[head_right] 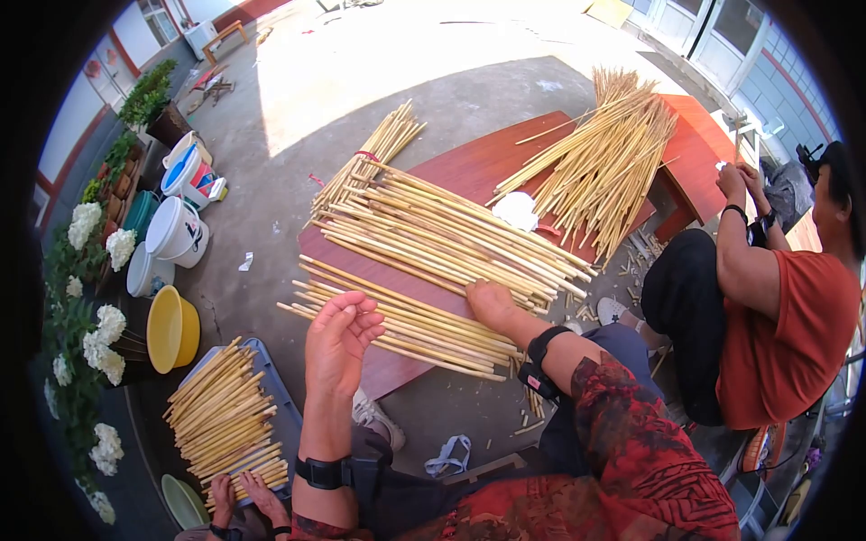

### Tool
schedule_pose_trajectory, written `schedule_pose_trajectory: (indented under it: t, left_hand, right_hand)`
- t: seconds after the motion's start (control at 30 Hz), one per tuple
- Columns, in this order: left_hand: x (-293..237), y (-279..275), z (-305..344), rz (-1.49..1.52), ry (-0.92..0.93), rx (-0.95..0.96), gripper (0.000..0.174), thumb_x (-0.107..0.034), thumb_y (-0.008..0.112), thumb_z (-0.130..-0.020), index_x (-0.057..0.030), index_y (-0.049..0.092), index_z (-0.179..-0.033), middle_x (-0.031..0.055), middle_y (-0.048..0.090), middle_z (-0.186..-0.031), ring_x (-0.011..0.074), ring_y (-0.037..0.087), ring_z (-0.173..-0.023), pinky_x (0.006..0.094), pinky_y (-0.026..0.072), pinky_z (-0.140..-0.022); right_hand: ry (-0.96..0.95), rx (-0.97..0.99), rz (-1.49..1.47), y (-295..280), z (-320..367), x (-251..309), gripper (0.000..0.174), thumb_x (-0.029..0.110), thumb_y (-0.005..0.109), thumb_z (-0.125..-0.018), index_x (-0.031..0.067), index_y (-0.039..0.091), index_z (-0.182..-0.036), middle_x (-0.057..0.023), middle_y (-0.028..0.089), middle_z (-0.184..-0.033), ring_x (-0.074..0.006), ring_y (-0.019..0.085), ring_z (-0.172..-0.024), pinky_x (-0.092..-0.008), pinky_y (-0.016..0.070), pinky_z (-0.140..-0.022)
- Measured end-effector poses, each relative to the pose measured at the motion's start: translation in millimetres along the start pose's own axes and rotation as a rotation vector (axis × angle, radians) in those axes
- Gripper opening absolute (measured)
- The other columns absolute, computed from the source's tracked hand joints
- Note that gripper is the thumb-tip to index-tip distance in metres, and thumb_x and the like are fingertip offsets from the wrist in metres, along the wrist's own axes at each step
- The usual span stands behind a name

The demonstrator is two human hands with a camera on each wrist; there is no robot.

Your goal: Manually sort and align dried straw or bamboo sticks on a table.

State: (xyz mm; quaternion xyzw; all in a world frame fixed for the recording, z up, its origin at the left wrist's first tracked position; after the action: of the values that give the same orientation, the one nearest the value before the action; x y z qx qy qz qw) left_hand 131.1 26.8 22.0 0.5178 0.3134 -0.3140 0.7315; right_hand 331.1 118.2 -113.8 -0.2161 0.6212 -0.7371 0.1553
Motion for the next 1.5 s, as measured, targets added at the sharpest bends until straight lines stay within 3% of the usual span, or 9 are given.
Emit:
schedule_pose_trajectory:
  t: [0.63,0.93,1.07,1.1,1.2,1.3,1.37,1.43,1.5]
  left_hand:
    - [2,-5,-3,-0.016,-0.002,-0.014,0.016,-0.006,0.043,-0.082,0.0007,0.051,-0.095,0.0103,0.057,-0.084,0.0180,0.058,-0.075,0.0298,0.0484,-0.067]
    - [36,-4,-20,0.013,-0.133,-0.116,0.024,-0.006,0.046,-0.081,0.0028,0.045,-0.104,0.0139,0.052,-0.096,0.0222,0.054,-0.090,0.0341,0.0450,-0.076]
    - [58,2,-26,-0.006,-0.204,-0.117,0.030,-0.008,0.047,-0.082,0.0036,0.041,-0.109,0.0152,0.051,-0.100,0.0240,0.052,-0.093,0.0356,0.0443,-0.078]
    - [64,2,-28,0.009,-0.222,-0.097,0.034,-0.009,0.052,-0.079,0.0025,0.041,-0.109,0.0139,0.050,-0.100,0.0233,0.051,-0.093,0.0339,0.0423,-0.078]
    - [72,9,-28,-0.039,-0.243,-0.089,0.032,-0.010,0.046,-0.082,0.0040,0.039,-0.111,0.0165,0.049,-0.103,0.0252,0.051,-0.096,0.0363,0.0440,-0.079]
    - [79,12,-30,-0.021,-0.250,-0.130,0.033,-0.011,0.046,-0.083,0.0035,0.038,-0.112,0.0158,0.050,-0.101,0.0249,0.051,-0.095,0.0362,0.0436,-0.080]
    - [82,19,-33,0.038,-0.219,-0.126,0.032,-0.012,0.046,-0.083,0.0024,0.039,-0.111,0.0150,0.050,-0.101,0.0242,0.051,-0.095,0.0361,0.0436,-0.079]
    - [83,26,-35,0.091,-0.191,-0.118,0.032,-0.014,0.046,-0.084,0.0013,0.039,-0.111,0.0143,0.050,-0.100,0.0235,0.051,-0.095,0.0360,0.0437,-0.078]
    - [76,31,-34,0.060,-0.113,-0.172,0.028,-0.018,0.046,-0.085,-0.0007,0.042,-0.106,0.0100,0.052,-0.089,0.0198,0.052,-0.087,0.0340,0.0441,-0.072]
  right_hand:
    - [0.101,0.075,-0.022,-4,-12,-9,0.018,0.007,0.044,-0.074,0.0040,0.057,-0.086,-0.0175,0.057,-0.087,-0.0301,0.057,-0.083,-0.0369,0.0461,-0.069]
    - [0.096,0.099,-0.227,-27,-6,-6,0.020,0.010,0.045,-0.071,0.0013,0.058,-0.083,-0.0201,0.056,-0.087,-0.0341,0.055,-0.082,-0.0401,0.0440,-0.070]
    - [0.032,-0.031,-0.363,-38,-3,-4,0.020,0.010,0.044,-0.070,-0.0002,0.056,-0.083,-0.0222,0.055,-0.085,-0.0358,0.054,-0.081,-0.0409,0.0430,-0.070]
    - [0.038,-0.015,-0.396,-40,-1,-3,0.021,0.010,0.044,-0.070,-0.0002,0.056,-0.084,-0.0222,0.055,-0.084,-0.0354,0.054,-0.081,-0.0409,0.0429,-0.070]
    - [0.057,-0.024,-0.461,-54,9,4,0.020,0.010,0.044,-0.071,-0.0006,0.055,-0.085,-0.0222,0.056,-0.082,-0.0352,0.054,-0.082,-0.0407,0.0425,-0.070]
    - [0.090,-0.055,-0.591,-69,17,13,0.020,0.012,0.043,-0.075,-0.0013,0.053,-0.086,-0.0224,0.056,-0.084,-0.0365,0.054,-0.082,-0.0406,0.0421,-0.071]
    - [-0.036,-0.163,-0.780,-80,28,27,0.022,0.015,0.043,-0.079,-0.0022,0.050,-0.091,-0.0226,0.055,-0.086,-0.0375,0.053,-0.081,-0.0405,0.0419,-0.072]
    - [-0.079,-0.077,-0.723,-86,36,42,0.025,0.018,0.045,-0.082,-0.0015,0.044,-0.098,-0.0235,0.054,-0.084,-0.0381,0.053,-0.079,-0.0425,0.0411,-0.069]
    - [-0.072,-0.041,-0.666,-92,43,51,0.026,0.018,0.046,-0.081,-0.0009,0.042,-0.100,-0.0237,0.054,-0.083,-0.0383,0.053,-0.078,-0.0433,0.0409,-0.067]
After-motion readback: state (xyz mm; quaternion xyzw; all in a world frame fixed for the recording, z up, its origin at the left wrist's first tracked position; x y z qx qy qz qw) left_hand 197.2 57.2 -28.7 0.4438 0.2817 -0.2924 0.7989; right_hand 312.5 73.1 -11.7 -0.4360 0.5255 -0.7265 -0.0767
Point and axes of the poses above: each hand's wrist, its own z-axis away from the middle knuckle, its own y-axis out of the palm, x = y × z, the point moved 5 cm from there along -z, towards the middle knuckle
